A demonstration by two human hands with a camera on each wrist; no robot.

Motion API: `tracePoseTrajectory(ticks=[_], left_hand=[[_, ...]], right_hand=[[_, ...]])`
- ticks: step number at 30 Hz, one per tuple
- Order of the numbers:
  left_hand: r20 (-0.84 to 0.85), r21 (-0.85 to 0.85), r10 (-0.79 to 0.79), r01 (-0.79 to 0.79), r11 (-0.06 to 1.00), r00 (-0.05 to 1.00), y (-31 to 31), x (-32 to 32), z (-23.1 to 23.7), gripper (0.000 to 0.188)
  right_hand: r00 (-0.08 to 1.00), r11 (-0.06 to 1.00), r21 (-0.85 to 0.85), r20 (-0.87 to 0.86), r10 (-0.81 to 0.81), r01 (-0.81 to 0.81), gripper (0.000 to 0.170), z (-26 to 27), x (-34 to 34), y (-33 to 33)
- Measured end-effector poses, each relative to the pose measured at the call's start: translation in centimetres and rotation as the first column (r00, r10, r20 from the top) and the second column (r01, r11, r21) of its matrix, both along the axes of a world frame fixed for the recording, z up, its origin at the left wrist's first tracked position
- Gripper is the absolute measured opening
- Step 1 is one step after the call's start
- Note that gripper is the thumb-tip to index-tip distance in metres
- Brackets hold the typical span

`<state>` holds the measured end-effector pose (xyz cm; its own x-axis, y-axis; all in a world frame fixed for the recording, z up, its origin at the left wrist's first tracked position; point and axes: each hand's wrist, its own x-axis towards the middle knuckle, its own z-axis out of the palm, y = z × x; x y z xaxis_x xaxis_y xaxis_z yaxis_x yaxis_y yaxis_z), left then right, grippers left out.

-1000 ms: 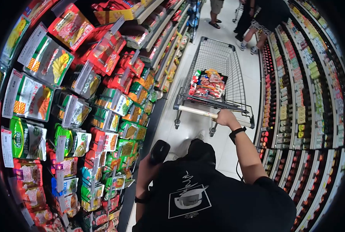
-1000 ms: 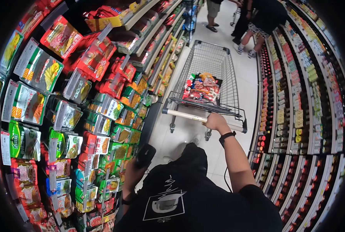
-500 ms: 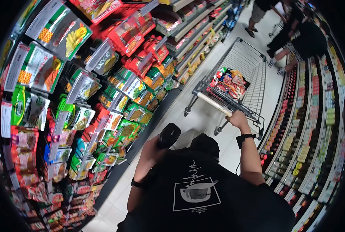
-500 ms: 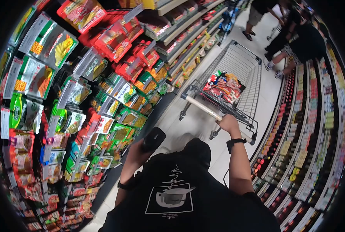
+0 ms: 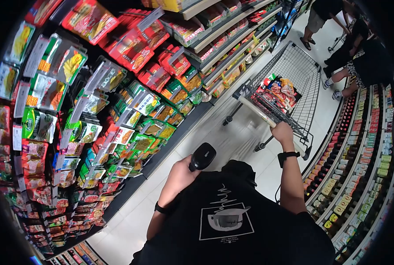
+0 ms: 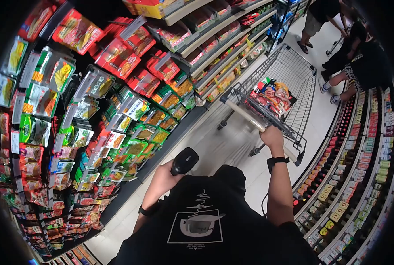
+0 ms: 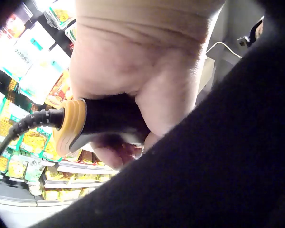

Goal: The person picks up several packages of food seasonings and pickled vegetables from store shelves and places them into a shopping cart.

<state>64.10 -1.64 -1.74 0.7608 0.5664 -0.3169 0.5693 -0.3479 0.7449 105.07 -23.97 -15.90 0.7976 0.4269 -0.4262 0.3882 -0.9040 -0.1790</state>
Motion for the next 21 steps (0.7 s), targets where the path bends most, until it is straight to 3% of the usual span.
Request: tracePoseTrajectory(ticks=[10,21], left_hand=[[-0.042,0.021,-0.010,0.011,1.000,0.999,-5.7,6.9,1.3,0.031],[-0.034,0.036,-0.094,0.096,0.995,0.995,-4.7,11.2,0.6,0.028]], right_hand=[[0.970,0.997,0.016,0.234,0.064,-0.070,0.032,-1.8,7.7,-1.9],[0.921,0.988,0.135,0.390,0.017,-0.075,0.023,-3.8,12.5,-4.2]])
